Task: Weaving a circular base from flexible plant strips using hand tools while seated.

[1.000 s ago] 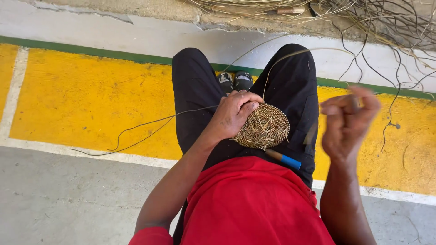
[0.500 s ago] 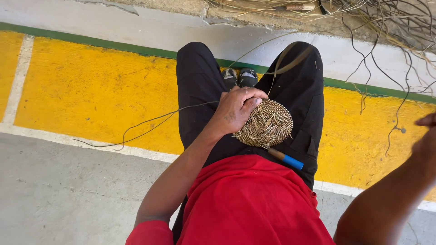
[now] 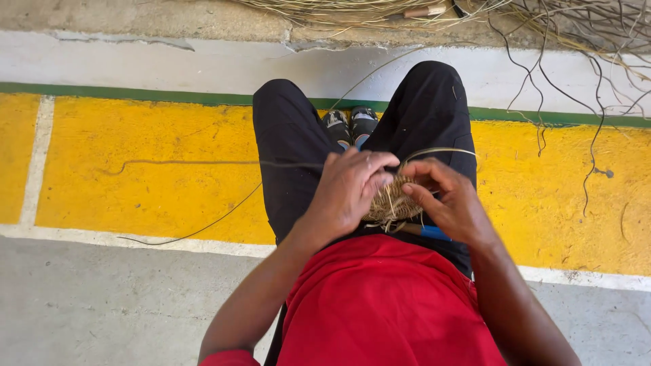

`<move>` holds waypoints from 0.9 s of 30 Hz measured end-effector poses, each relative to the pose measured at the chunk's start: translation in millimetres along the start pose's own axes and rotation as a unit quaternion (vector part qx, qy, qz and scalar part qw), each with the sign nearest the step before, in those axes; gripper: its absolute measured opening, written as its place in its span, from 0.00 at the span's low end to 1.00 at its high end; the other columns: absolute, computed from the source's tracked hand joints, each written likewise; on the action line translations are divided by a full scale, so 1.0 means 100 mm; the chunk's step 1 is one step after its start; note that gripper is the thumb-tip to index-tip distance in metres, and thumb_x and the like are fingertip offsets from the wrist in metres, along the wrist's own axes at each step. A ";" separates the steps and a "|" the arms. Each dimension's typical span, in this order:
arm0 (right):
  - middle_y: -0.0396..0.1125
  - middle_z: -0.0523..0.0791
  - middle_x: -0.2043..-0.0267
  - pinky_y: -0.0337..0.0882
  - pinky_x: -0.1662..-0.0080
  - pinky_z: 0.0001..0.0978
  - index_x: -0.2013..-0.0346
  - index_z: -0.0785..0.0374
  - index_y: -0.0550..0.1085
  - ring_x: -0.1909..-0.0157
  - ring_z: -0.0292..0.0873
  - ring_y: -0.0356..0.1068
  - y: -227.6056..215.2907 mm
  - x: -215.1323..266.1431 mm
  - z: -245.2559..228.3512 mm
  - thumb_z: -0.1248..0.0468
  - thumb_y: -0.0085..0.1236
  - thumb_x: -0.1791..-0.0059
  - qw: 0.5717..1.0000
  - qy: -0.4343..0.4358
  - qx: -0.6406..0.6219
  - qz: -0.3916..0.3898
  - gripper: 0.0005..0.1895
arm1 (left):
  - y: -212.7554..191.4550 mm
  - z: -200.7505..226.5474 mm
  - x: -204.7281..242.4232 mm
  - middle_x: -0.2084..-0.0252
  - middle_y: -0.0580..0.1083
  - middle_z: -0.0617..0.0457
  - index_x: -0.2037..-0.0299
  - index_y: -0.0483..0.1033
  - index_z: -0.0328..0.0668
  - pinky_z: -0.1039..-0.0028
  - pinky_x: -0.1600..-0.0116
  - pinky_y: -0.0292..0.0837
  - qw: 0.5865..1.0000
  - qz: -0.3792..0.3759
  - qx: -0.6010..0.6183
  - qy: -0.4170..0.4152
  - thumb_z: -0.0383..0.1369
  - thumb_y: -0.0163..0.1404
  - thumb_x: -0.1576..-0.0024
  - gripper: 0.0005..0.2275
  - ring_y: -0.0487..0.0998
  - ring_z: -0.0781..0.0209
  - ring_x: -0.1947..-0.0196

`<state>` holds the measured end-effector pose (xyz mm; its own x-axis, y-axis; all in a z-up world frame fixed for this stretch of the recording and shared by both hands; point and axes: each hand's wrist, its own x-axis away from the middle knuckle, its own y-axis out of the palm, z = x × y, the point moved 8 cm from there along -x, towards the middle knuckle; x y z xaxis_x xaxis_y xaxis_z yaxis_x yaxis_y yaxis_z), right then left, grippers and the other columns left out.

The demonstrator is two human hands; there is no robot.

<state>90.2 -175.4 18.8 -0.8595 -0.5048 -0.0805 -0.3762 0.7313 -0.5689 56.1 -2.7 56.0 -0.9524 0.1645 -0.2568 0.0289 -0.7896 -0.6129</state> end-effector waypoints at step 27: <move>0.72 0.44 0.54 0.73 0.47 0.31 0.55 0.58 0.79 0.49 0.40 0.71 0.32 0.65 0.04 0.72 0.60 0.52 0.960 -0.069 -0.227 -0.147 0.12 | -0.02 -0.05 1.00 0.63 0.76 0.60 0.61 0.81 0.48 0.70 0.51 0.69 0.995 0.082 0.040 -0.051 0.37 0.57 0.41 0.05 0.73 0.63 0.59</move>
<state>23.9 -186.7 -7.4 -0.6503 -0.7536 -0.0961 -0.7352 0.6561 -0.1705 -37.5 17.8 28.1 -0.9630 -0.0274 -0.2680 0.1650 -0.8465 -0.5062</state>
